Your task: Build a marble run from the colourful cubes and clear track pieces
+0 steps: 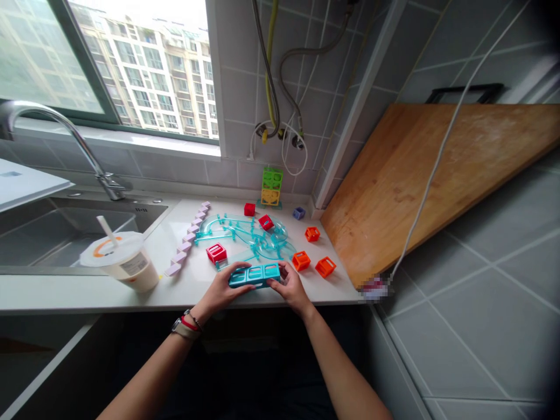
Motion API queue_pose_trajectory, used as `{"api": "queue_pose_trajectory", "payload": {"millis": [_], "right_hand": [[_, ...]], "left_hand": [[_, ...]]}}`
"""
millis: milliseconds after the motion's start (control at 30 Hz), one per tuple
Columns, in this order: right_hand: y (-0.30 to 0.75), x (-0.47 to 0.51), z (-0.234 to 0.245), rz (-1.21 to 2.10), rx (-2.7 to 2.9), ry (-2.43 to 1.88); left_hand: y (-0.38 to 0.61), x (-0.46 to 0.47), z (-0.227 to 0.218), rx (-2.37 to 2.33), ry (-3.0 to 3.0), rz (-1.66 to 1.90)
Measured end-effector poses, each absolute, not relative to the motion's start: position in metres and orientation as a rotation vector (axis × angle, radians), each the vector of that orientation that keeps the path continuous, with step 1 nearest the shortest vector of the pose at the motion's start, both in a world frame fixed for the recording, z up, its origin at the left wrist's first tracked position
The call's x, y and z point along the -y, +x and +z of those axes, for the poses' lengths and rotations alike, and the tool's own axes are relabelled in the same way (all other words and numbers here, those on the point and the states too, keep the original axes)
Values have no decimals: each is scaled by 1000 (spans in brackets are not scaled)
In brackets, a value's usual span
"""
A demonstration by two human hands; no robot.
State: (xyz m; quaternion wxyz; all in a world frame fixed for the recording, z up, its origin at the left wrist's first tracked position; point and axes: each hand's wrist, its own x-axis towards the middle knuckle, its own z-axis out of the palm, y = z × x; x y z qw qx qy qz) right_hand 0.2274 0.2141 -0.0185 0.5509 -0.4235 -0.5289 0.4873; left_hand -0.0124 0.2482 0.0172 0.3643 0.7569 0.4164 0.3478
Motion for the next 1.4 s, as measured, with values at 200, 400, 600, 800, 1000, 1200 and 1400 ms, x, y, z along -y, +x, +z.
{"api": "queue_pose_trajectory", "payload": {"millis": [200, 400, 600, 800, 1000, 1200, 1400], "right_hand": [[253, -214, -9, 798, 1750, -1096], [249, -214, -10, 809, 1748, -1056], [250, -215, -8, 766, 1793, -1071], [242, -216, 7, 497, 2077, -1114], [219, -210, 0, 283, 2305, -1251], [215, -212, -4, 258, 2354, -1293], [225, -211, -7, 268, 2219, -1206]], "left_hand": [[-8, -248, 12, -965, 2137, 859], [-5, -250, 9, -1025, 2183, 744], [-6, -251, 12, -1015, 2189, 714], [-2, -253, 35, -933, 2405, 633], [27, -252, 21, -990, 2800, 387], [33, -250, 14, -1094, 2831, 247], [31, -246, 31, -1075, 2820, 232]]}}
